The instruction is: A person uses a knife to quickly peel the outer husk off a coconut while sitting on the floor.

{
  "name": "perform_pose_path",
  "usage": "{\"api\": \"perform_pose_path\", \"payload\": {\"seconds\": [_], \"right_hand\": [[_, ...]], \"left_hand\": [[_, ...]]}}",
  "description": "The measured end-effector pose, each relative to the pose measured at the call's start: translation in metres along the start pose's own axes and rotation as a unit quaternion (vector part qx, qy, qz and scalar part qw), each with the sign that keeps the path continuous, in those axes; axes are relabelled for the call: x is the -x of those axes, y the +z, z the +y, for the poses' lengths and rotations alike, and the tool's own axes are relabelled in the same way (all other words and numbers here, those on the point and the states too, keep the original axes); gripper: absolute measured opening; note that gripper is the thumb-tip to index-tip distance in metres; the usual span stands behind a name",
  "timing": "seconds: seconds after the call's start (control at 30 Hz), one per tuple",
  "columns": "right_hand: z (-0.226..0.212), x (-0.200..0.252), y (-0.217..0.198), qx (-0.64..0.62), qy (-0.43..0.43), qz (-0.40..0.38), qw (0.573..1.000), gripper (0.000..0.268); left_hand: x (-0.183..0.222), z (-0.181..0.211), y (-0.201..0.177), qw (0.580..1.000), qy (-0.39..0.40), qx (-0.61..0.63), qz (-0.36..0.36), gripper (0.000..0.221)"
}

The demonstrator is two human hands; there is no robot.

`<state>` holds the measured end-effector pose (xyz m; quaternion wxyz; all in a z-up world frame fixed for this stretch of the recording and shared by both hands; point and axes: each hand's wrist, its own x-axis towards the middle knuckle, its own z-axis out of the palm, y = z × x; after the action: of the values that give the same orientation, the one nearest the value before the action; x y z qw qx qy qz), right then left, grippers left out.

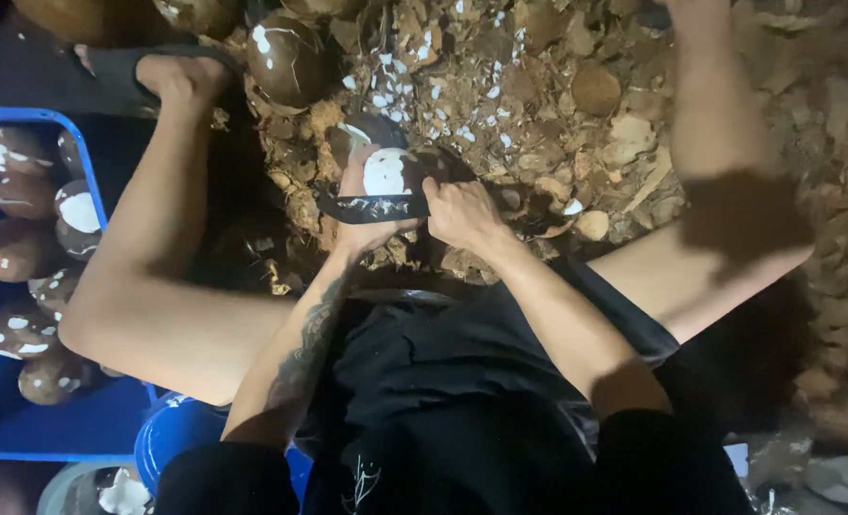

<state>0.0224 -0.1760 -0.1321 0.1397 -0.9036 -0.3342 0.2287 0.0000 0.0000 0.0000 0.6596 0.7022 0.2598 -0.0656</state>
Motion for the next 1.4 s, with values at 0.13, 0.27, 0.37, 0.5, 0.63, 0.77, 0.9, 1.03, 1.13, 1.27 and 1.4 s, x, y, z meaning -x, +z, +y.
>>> {"api": "perform_pose_path", "payload": {"seconds": [0.13, 0.27, 0.37, 0.5, 0.63, 0.77, 0.9, 1.03, 1.13, 1.27, 1.4], "right_hand": [[0.001, -0.003, 0.008, 0.027, -0.023, 0.025, 0.999, 0.05], [0.016, -0.018, 0.023, -0.02, 0.074, -0.008, 0.997, 0.042], [0.058, -0.008, 0.03, -0.063, 0.161, -0.043, 0.984, 0.035], [0.042, 0.018, -0.027, -0.083, 0.189, -0.046, 0.978, 0.039], [0.018, 0.01, -0.002, -0.05, 0.089, -0.05, 0.993, 0.043], [0.003, 0.006, -0.004, -0.034, -0.003, -0.032, 0.999, 0.05], [0.014, 0.001, 0.01, -0.052, 0.03, -0.021, 0.998, 0.058], [0.02, -0.003, 0.005, -0.041, 0.045, -0.014, 0.998, 0.058], [0.033, -0.006, 0.006, -0.052, 0.066, -0.005, 0.996, 0.061], [0.06, -0.002, 0.021, -0.056, 0.108, -0.024, 0.992, 0.051], [0.075, 0.0, 0.021, -0.074, 0.15, -0.009, 0.986, 0.043]], "left_hand": [[-0.009, -0.027, -0.005, 0.999, -0.039, -0.015, 0.012, 0.097], [-0.023, -0.073, -0.009, 0.995, 0.059, -0.082, -0.004, 0.118], [-0.017, -0.07, -0.01, 0.989, 0.059, -0.134, 0.002, 0.114], [-0.022, -0.089, -0.01, 0.991, 0.035, -0.127, 0.034, 0.117], [-0.023, -0.087, -0.005, 0.992, 0.004, -0.116, 0.045, 0.117], [-0.013, -0.08, -0.013, 0.966, 0.211, -0.148, 0.019, 0.105], [-0.026, -0.112, -0.014, 0.981, 0.189, 0.038, 0.009, 0.109], [-0.015, -0.08, -0.008, 0.978, 0.185, -0.096, 0.004, 0.102], [-0.017, -0.075, -0.007, 0.988, 0.135, -0.072, 0.001, 0.099], [-0.021, -0.083, -0.006, 0.993, 0.021, -0.099, 0.058, 0.112], [-0.026, -0.086, -0.003, 0.991, 0.017, -0.101, 0.082, 0.108]]}}
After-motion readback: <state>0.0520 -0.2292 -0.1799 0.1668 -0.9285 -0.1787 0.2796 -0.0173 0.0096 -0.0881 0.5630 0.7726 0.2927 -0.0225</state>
